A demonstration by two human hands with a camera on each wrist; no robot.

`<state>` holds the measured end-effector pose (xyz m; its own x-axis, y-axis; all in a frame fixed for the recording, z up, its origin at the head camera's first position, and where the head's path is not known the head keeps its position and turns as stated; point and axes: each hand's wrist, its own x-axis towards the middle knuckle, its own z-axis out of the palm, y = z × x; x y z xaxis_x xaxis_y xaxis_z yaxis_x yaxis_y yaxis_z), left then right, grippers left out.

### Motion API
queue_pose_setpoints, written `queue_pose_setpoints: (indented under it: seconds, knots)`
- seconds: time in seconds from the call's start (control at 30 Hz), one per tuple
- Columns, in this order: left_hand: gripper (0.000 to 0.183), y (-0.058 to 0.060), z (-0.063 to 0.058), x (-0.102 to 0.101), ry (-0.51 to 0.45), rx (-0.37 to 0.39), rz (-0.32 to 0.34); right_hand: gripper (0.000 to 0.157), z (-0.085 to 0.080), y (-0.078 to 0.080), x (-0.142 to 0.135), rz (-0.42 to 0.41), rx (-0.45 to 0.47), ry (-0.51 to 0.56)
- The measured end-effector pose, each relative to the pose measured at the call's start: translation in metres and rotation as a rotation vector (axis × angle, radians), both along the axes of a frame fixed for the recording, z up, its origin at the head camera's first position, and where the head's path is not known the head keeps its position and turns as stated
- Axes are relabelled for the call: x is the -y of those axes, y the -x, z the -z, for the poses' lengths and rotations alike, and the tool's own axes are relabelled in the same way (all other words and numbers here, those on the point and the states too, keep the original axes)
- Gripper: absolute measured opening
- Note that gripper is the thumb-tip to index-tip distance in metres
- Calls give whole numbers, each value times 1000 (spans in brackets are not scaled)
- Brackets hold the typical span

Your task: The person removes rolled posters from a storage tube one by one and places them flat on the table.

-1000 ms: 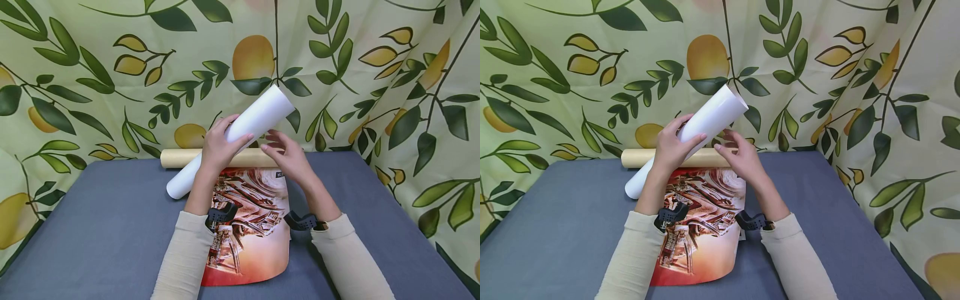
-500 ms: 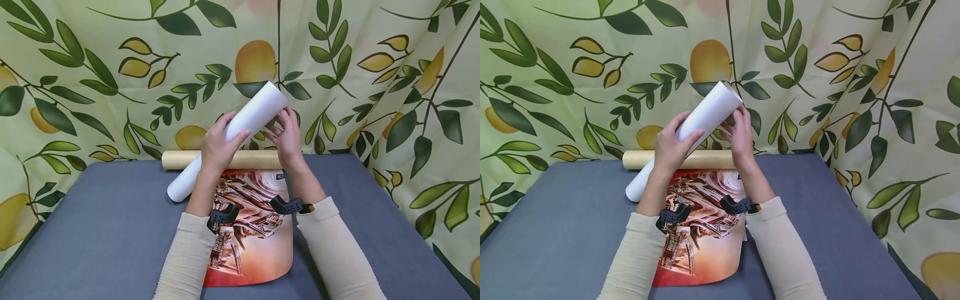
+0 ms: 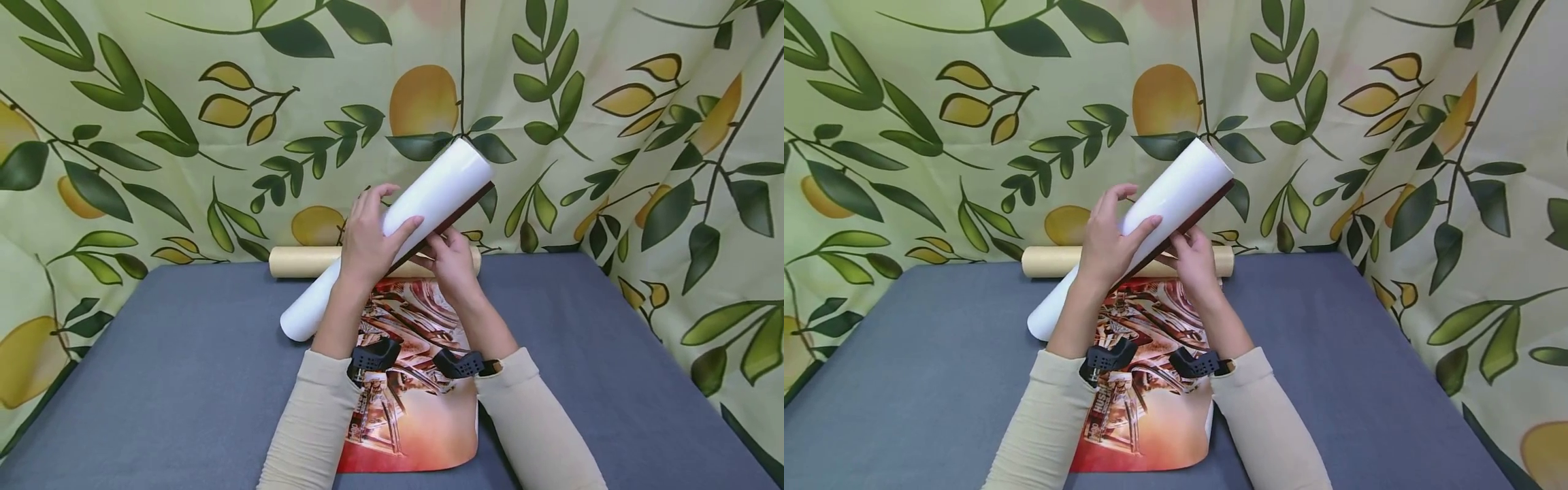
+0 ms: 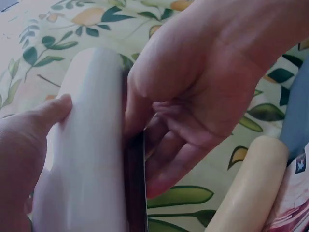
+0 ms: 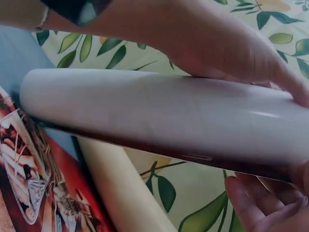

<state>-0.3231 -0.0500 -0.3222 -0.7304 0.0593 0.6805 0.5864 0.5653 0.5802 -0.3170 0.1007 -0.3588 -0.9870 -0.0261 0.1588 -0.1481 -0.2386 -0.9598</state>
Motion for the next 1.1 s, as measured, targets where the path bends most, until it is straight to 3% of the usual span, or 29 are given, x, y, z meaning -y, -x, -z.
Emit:
queue_pose_setpoints:
  seconds: [0.17,0.33,0.47,0.6,0.73,0.93,1.1]
  knots:
    - [30,4,6,0,38,-196,-48,33,9,0,-7,48,-17,-19]
    - [18,7,12,2,111,-324,-12,34,12,3,-18,64,-15,-2]
    - [43,8,16,6,242,-293,41,40,12,5,-25,83,10,-1]
    - [88,9,18,8,416,-172,101,42,12,5,-30,107,17,-35]
    - [108,10,21,12,471,-59,105,39,12,4,-34,117,14,-60]
    - [95,9,22,23,325,-55,20,31,14,3,-39,125,43,-108]
    - [47,9,21,30,183,-115,-26,18,13,5,-46,131,52,-98]
